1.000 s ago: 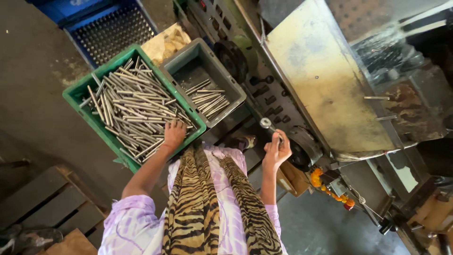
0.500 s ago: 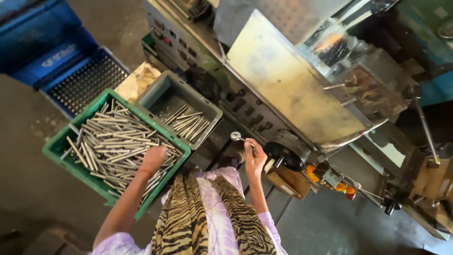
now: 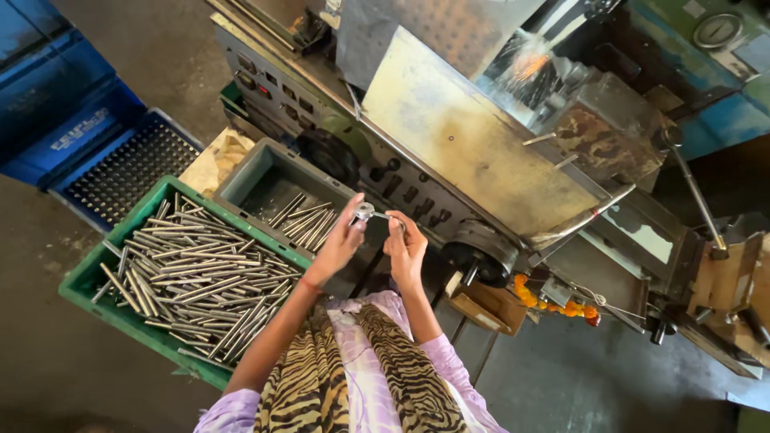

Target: The person repeatedly picks metal rods from a green bin, inserts them into a grinding machine, and operates a lever to process them. After each cycle, the person removes the rod and places it into a gray tray. The process is repeated continuously throughout the clip.

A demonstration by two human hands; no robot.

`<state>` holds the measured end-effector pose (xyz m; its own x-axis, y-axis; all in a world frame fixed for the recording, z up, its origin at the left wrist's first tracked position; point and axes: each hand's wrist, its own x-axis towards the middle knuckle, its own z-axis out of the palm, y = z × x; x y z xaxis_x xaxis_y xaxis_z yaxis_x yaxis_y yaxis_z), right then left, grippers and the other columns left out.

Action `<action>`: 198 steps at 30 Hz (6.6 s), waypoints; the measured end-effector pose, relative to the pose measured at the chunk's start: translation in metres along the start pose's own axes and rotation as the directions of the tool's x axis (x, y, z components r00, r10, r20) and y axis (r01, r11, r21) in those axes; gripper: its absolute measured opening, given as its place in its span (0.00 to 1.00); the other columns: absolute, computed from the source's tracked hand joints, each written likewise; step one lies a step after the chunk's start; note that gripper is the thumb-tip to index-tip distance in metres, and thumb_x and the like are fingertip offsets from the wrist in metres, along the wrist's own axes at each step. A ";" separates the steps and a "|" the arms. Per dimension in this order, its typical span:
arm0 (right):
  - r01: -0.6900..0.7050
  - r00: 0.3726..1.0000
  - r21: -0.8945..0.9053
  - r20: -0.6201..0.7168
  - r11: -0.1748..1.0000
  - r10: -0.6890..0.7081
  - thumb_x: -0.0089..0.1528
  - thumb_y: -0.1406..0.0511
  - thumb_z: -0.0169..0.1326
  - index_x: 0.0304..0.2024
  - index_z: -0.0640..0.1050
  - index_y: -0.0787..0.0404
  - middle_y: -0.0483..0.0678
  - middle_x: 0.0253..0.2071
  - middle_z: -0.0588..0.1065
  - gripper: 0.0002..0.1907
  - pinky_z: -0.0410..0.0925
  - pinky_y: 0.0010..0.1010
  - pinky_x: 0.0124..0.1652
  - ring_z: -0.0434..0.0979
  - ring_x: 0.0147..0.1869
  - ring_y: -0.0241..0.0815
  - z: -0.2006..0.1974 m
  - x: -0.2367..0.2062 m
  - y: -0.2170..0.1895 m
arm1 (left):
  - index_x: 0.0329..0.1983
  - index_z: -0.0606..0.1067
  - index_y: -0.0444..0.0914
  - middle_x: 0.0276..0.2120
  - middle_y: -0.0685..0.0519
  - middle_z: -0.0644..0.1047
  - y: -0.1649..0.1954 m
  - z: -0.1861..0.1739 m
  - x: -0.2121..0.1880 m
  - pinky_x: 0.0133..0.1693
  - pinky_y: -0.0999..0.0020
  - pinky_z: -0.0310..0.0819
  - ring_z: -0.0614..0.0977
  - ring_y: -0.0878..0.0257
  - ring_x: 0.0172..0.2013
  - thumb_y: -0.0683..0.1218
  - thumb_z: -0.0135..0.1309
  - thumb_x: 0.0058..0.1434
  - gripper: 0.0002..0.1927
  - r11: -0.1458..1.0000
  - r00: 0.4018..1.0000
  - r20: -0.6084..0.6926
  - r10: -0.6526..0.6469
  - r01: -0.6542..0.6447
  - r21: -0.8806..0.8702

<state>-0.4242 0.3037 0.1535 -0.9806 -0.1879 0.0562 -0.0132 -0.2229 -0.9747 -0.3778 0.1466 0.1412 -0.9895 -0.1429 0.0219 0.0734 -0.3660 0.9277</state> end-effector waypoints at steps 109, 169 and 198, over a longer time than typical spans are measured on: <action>0.283 0.804 -0.946 0.145 0.157 -0.577 0.63 0.62 0.63 0.18 0.64 0.62 0.53 0.18 0.65 0.26 0.60 0.42 0.23 0.65 0.20 0.52 -0.253 0.154 -0.130 | 0.37 0.69 0.44 0.18 0.65 0.55 -0.047 0.040 0.248 0.16 0.77 0.44 0.55 0.75 0.15 0.46 0.56 0.63 0.07 0.889 0.918 -0.173 -0.357 0.277 -0.364; -0.770 0.561 -0.638 -0.663 -0.017 -0.496 0.75 0.48 0.39 0.35 0.83 0.63 0.67 0.34 0.78 0.32 0.70 0.61 0.44 0.79 0.42 0.72 -0.701 0.271 -0.164 | 0.56 0.67 0.52 0.31 0.57 0.72 -0.185 0.320 0.704 0.25 0.64 0.68 0.75 0.63 0.26 0.48 0.53 0.66 0.16 0.921 0.924 -0.181 -0.337 0.285 -0.265; -0.718 0.517 -0.696 -0.509 -0.025 -0.688 0.74 0.53 0.47 0.28 0.82 0.63 0.61 0.25 0.76 0.27 0.70 0.57 0.34 0.78 0.31 0.67 -0.706 0.278 -0.158 | 0.57 0.58 0.50 0.47 0.51 0.70 -0.182 0.342 0.700 0.45 0.35 0.74 0.77 0.56 0.46 0.39 0.57 0.61 0.27 0.900 0.981 -0.012 -0.195 0.174 -0.399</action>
<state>-0.8329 0.9626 0.1708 -0.5980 0.5430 0.5895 0.5683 0.8059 -0.1659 -1.1268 0.4275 0.1151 -0.9833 -0.0799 -0.1635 -0.0562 -0.7212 0.6904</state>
